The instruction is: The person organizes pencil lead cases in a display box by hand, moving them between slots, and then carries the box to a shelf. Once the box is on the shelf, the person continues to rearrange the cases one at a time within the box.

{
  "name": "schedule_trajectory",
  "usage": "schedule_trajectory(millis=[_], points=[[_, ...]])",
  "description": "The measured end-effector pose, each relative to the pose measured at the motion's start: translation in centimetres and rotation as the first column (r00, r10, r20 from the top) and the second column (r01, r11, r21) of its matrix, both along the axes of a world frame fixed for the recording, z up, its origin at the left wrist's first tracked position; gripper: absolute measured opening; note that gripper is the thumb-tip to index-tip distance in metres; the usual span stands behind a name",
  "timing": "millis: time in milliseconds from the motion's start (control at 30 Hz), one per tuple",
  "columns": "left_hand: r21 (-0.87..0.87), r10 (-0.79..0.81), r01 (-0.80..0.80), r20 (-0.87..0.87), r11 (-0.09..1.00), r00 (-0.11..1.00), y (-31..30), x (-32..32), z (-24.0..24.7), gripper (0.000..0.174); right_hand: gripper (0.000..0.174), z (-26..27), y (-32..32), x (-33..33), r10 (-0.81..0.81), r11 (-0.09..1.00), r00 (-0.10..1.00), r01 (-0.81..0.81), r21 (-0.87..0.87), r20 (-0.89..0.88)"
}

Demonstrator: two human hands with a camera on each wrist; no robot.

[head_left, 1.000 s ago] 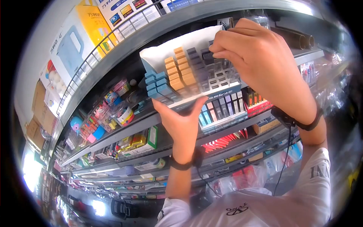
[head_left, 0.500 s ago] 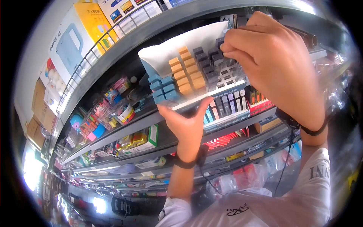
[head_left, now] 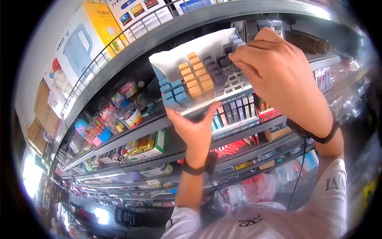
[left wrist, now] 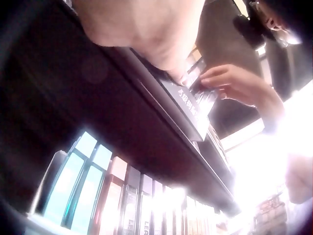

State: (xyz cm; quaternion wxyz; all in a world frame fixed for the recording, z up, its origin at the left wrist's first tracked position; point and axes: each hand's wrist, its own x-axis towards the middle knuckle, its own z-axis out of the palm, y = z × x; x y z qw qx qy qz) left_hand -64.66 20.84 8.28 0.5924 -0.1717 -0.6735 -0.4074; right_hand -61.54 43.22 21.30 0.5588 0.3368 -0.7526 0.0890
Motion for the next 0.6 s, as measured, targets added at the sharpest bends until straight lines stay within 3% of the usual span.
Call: schedule_trajectory(millis=[167, 400, 533, 600], points=[[0.019, 0.0, -0.001, 0.044, 1.0, 0.999, 0.1, 0.3, 0.2, 0.11, 0.017, -1.0, 0.5, -0.1, 0.165, 0.982, 0.986, -0.165, -0.094, -0.004], [0.024, 0.051, -0.053, 0.074, 0.998, 0.996, 0.1, 0.4, -0.3, 0.091, 0.019, -2.2, 2.1, 1.6, 0.243, 0.944, 0.97, -0.232, -0.234, 0.017], [0.043, 0.028, -0.031, 0.059, 0.999, 0.998, -0.1, 0.1, -0.7, 0.083, 0.022, -2.5, 1.3, 1.3, 0.261, 0.947, 0.963, -0.27, -0.174, -0.073], [0.049, 0.004, -0.007, 0.061, 0.999, 0.998, -0.1, 0.1, -0.6, 0.085, 0.031, -2.5, 0.8, 0.8, 0.258, 0.955, 0.963, -0.267, -0.129, -0.082]])
